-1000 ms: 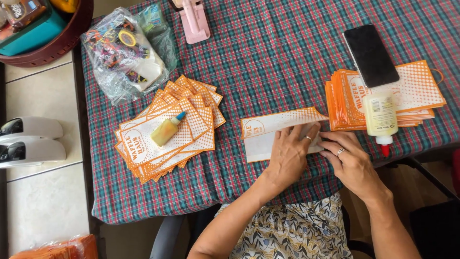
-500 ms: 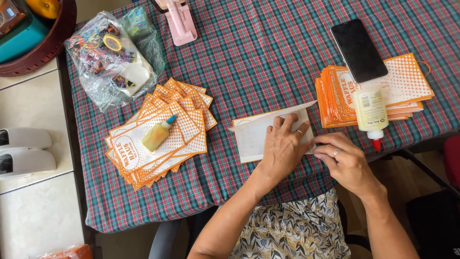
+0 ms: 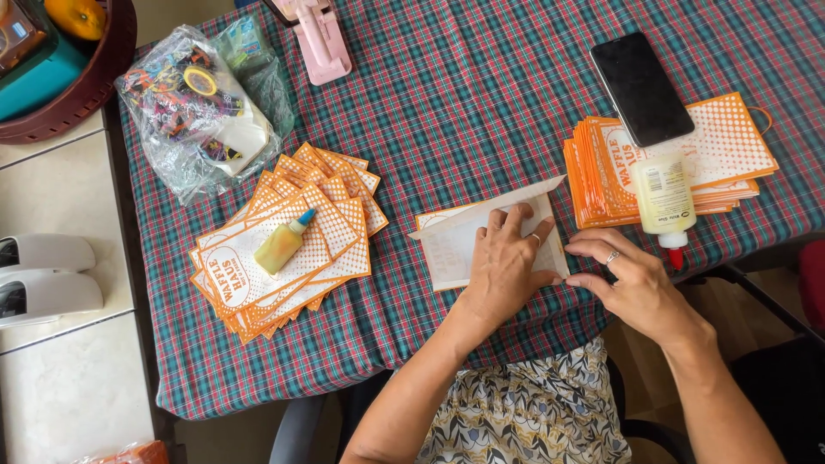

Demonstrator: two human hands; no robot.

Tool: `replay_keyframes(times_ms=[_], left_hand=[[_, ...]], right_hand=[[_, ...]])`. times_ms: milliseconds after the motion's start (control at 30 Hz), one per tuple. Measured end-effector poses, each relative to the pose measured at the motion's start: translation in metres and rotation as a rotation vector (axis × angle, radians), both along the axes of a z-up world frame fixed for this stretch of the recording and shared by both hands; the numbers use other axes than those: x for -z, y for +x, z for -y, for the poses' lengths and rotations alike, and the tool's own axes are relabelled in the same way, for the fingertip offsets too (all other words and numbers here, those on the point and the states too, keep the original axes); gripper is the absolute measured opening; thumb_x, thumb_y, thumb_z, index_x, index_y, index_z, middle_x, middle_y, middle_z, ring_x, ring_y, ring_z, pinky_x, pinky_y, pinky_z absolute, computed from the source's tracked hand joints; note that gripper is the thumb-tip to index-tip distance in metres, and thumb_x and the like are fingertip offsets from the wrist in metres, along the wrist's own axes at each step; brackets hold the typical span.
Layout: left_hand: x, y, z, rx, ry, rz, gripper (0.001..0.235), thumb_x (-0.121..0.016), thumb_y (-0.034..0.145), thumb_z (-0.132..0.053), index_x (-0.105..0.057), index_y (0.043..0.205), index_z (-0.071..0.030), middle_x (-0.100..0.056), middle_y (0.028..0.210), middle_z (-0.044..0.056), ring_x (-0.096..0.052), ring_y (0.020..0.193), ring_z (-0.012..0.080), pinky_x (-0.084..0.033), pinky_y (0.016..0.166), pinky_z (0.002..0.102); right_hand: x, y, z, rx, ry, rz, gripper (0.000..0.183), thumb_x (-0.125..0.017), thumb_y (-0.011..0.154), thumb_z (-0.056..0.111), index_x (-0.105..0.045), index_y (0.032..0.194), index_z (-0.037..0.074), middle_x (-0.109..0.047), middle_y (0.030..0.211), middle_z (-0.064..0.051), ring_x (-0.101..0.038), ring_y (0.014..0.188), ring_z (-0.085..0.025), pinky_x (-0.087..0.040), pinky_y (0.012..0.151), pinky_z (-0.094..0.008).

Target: Manually applying glue to paper templates and folding them to assemble bags at a workstation.

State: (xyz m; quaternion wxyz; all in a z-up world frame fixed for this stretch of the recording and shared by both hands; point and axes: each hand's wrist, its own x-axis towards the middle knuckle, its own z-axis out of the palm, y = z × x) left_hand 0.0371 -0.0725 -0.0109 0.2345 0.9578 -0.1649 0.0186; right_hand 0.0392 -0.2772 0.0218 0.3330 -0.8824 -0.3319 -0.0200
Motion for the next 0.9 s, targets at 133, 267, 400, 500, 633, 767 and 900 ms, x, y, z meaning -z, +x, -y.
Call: replay_keyframes(times_ms=[133, 267, 400, 500, 633, 767, 900], left_hand=[[0.003, 0.0, 0.001, -0.003, -0.007, 0.0, 0.09, -0.09, 0.068, -0.052, -0.06, 0.144, -0.014, -0.049, 0.136, 0.013, -0.046, 0.116, 0.0343, -0.051, 0.083, 0.05], [0.003, 0.001, 0.0, -0.007, -0.029, 0.02, 0.088, -0.09, 0.068, -0.052, -0.061, 0.143, -0.014, -0.05, 0.135, 0.013, -0.046, 0.113, 0.0336, -0.051, 0.08, 0.05], [0.003, -0.002, 0.0, -0.009, -0.059, 0.02, 0.085, -0.09, 0.07, -0.046, -0.062, 0.142, -0.011, -0.049, 0.132, 0.014, -0.046, 0.113, 0.0351, -0.049, 0.076, 0.05], [0.009, -0.005, -0.001, -0.003, -0.025, 0.05, 0.088, -0.091, 0.068, -0.045, -0.06, 0.143, -0.01, -0.054, 0.137, 0.016, -0.049, 0.121, 0.0367, -0.049, 0.087, 0.051], [0.002, -0.008, -0.014, -0.003, -0.087, 0.068, 0.074, -0.082, 0.082, -0.043, -0.062, 0.139, -0.002, -0.058, 0.127, 0.019, -0.052, 0.112, 0.0365, -0.05, 0.082, 0.05], [0.009, -0.004, -0.02, -0.059, 0.01, 0.058, 0.083, -0.082, 0.083, -0.042, -0.053, 0.144, 0.006, -0.054, 0.116, 0.015, -0.052, 0.102, 0.0332, -0.051, 0.084, 0.048], [0.008, -0.006, -0.026, -0.047, 0.037, -0.007, 0.097, -0.087, 0.078, -0.046, -0.049, 0.147, 0.01, -0.055, 0.116, 0.017, -0.055, 0.104, 0.0346, -0.053, 0.085, 0.051]], right_hand=[[-0.005, 0.007, -0.006, 0.02, 0.046, 0.058, 0.023, -0.076, 0.089, 0.007, -0.07, 0.112, 0.004, -0.072, 0.114, -0.009, -0.07, 0.107, -0.02, -0.054, 0.1, -0.032], [-0.001, 0.006, -0.011, 0.034, 0.0, 0.087, 0.027, -0.078, 0.086, 0.002, -0.068, 0.111, 0.0, -0.067, 0.112, -0.011, -0.068, 0.106, -0.024, -0.056, 0.1, -0.035], [0.0, 0.002, 0.003, 0.032, -0.118, -0.157, 0.055, -0.085, 0.076, 0.019, -0.065, 0.126, 0.009, -0.063, 0.131, -0.006, -0.067, 0.118, -0.023, -0.055, 0.097, -0.04], [-0.03, 0.007, 0.007, 0.136, 0.162, 0.024, 0.04, -0.088, 0.071, 0.015, -0.074, 0.106, 0.001, -0.076, 0.111, -0.014, -0.072, 0.104, -0.023, -0.056, 0.106, -0.035], [-0.005, 0.03, 0.07, 0.539, -0.003, 0.299, 0.037, -0.091, 0.099, 0.014, -0.075, 0.125, -0.007, -0.063, 0.119, -0.025, -0.062, 0.1, -0.035, -0.057, 0.081, -0.042], [-0.017, 0.049, 0.071, 0.674, -0.237, -0.13, 0.071, -0.085, 0.081, 0.036, -0.066, 0.14, 0.002, -0.075, 0.111, -0.017, -0.068, 0.105, -0.034, -0.048, 0.094, -0.045], [-0.014, 0.046, 0.066, 0.742, 0.138, -0.375, 0.042, -0.087, 0.084, 0.008, -0.073, 0.121, -0.005, -0.069, 0.111, -0.013, -0.064, 0.082, -0.023, -0.055, 0.067, -0.035]])
